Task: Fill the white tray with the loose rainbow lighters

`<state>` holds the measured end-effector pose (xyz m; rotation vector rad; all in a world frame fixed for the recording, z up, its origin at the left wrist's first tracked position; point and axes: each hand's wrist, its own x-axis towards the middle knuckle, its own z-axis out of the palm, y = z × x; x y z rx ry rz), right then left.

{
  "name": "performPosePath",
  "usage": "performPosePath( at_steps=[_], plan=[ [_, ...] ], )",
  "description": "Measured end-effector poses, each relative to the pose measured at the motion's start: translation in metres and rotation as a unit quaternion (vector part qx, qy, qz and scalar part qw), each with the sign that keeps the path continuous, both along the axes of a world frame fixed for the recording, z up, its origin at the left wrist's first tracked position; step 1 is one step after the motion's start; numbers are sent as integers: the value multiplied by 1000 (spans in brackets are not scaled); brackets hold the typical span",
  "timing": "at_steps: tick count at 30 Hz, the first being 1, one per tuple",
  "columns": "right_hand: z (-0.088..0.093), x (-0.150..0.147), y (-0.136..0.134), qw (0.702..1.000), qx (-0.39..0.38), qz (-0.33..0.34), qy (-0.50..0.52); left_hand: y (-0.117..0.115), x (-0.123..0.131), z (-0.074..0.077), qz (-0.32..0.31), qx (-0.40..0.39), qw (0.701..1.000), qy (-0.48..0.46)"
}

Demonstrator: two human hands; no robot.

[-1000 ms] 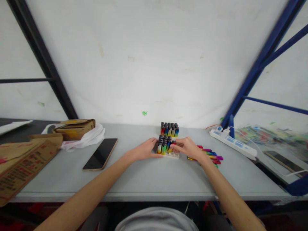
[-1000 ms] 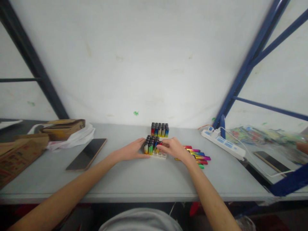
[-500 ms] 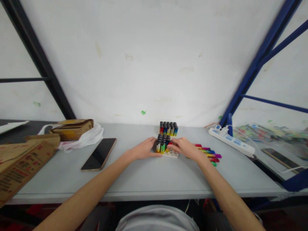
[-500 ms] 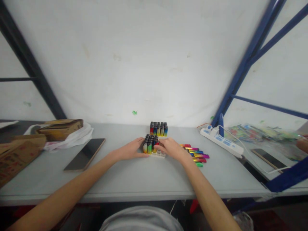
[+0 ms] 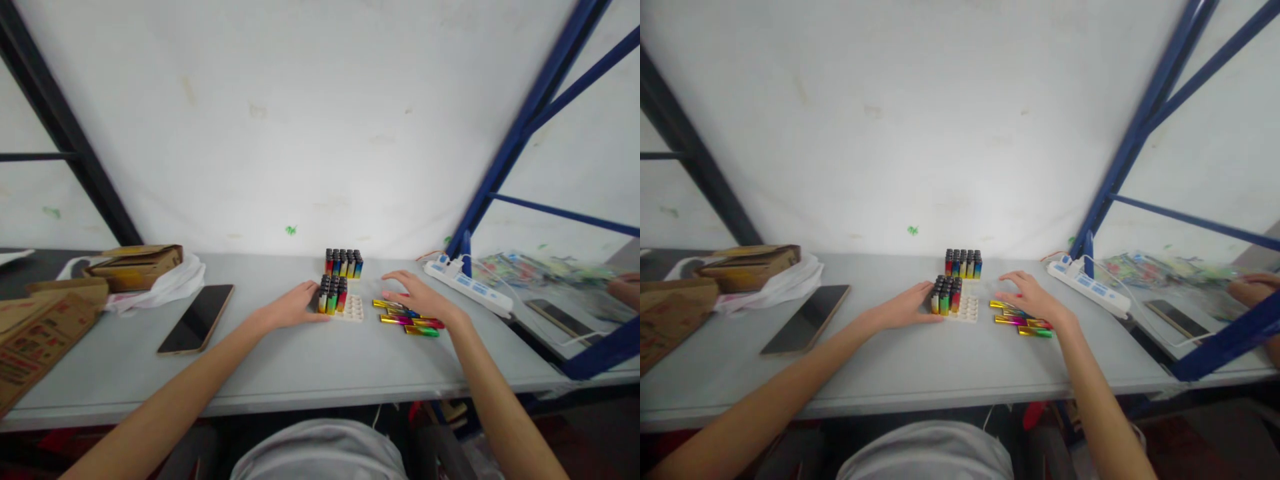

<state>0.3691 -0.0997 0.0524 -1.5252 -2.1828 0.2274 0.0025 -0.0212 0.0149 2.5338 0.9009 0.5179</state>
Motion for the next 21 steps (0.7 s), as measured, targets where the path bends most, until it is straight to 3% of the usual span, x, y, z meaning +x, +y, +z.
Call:
performPosePath(
  at_steps=[4, 8, 13, 21],
  plan=[
    [-34, 28, -29, 990, -32, -82, -112, 1, 0, 0, -6, 8, 1000, -9],
    [-56, 32, -42, 989, -43, -64, -128, 2, 0, -1, -3, 10, 1000, -10],
    [-64, 27, -27, 996, 21, -45, -70, 2, 0, -3, -3, 17, 1000, 4],
    [-58, 24, -6, 1000, 30, 0, -3, 1, 1, -1, 2, 14, 1000, 22]
  ],
)
